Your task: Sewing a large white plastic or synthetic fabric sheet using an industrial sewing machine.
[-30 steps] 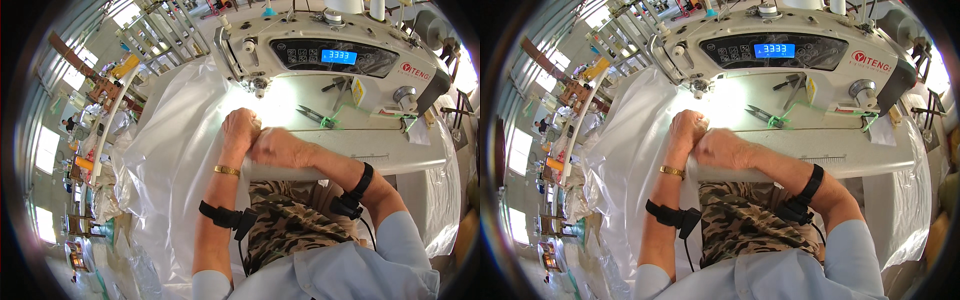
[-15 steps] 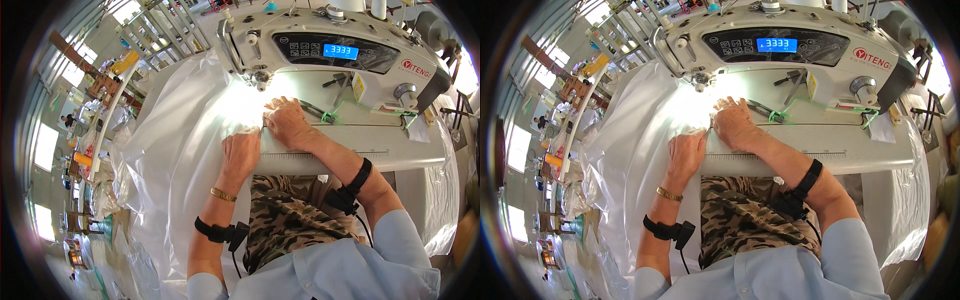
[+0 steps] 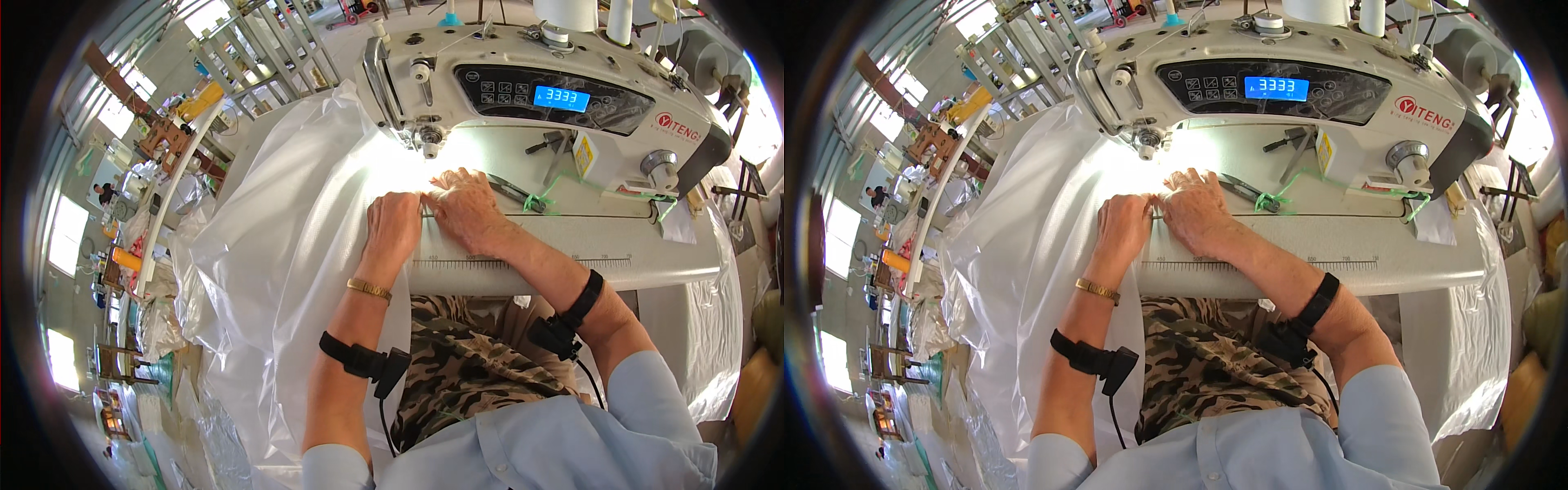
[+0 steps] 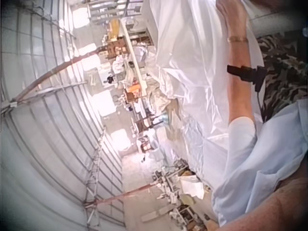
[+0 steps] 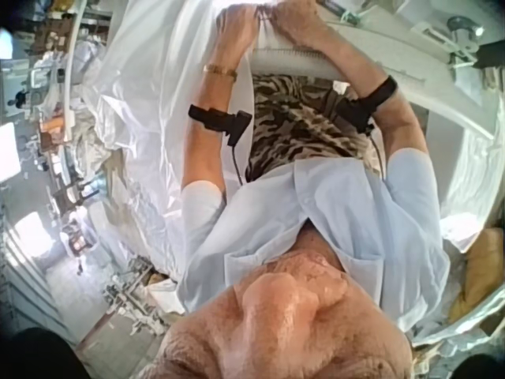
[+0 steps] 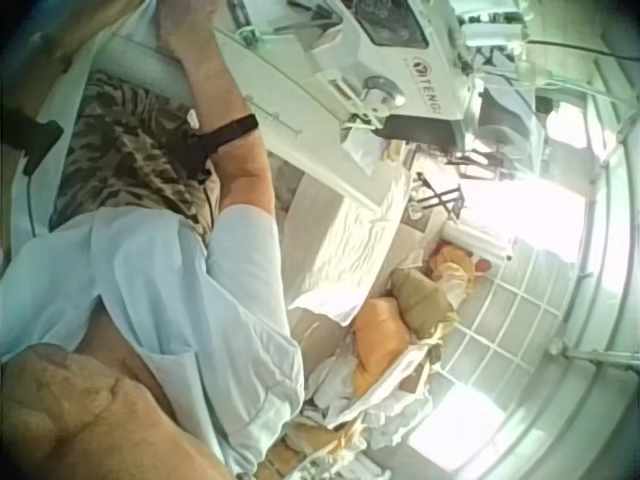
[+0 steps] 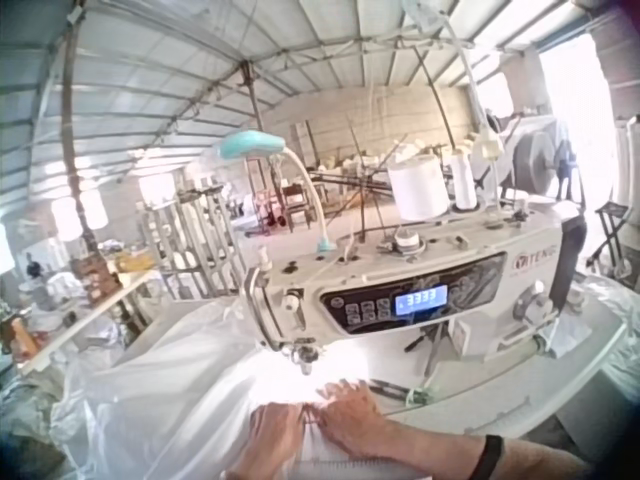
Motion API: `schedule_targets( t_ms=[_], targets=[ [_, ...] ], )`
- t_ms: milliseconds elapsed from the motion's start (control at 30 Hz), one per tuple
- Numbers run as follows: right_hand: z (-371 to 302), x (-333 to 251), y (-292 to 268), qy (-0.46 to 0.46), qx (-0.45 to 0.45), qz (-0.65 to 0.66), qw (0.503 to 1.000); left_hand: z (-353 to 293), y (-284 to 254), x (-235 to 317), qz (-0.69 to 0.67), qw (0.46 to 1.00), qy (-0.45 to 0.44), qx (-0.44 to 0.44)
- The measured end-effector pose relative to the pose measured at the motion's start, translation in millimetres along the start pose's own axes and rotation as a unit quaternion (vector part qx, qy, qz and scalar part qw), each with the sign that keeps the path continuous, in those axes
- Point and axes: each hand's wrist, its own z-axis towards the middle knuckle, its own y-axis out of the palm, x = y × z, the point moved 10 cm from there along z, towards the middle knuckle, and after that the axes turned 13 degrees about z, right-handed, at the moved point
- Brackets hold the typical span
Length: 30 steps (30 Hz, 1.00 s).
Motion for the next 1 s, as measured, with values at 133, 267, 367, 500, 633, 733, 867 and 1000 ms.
schedule_targets(
  t_ms=[133,267,367,500,633,733,867,1000],
  targets=[
    [-1.1,2.6,-3.6,0.019,0.015,0.024,0.999,4.0,-0.3,-2.2,0.009,1.000,0.003,0.008],
    [-2.4,8.3,2.4,0.039,-0.084,0.049,0.994,-0.8,-2.7,-1.3,-0.011,1.000,-0.008,0.017],
    [-2.0,1.6,-5.0,0.046,-0.058,0.054,0.996,-2.2,-4.1,-0.6,-0.003,1.000,-0.005,0.013],
    [-3.3,0.3,-5.4,0.041,-0.054,0.019,0.998,-2.6,-4.0,0.0,0.001,1.000,-0.003,0.012],
    [-2.0,-2.0,-4.1,0.045,-0.086,0.026,0.995,-2.5,-4.8,1.0,-0.001,1.000,-0.002,0.011],
    [-4.4,-2.6,-2.9,0.051,-0.094,0.020,0.994,-2.9,-6.4,-1.0,-0.006,1.000,-0.005,0.017],
    [-0.9,-1.9,1.1,0.044,-0.098,-0.005,0.994,2.2,-2.9,-1.0,0.012,1.000,-0.001,0.017],
    [-2.1,-1.7,-3.2,0.035,-0.051,-0.003,0.998,4.4,-2.0,0.2,-0.006,1.000,-0.002,0.018]
  ],
)
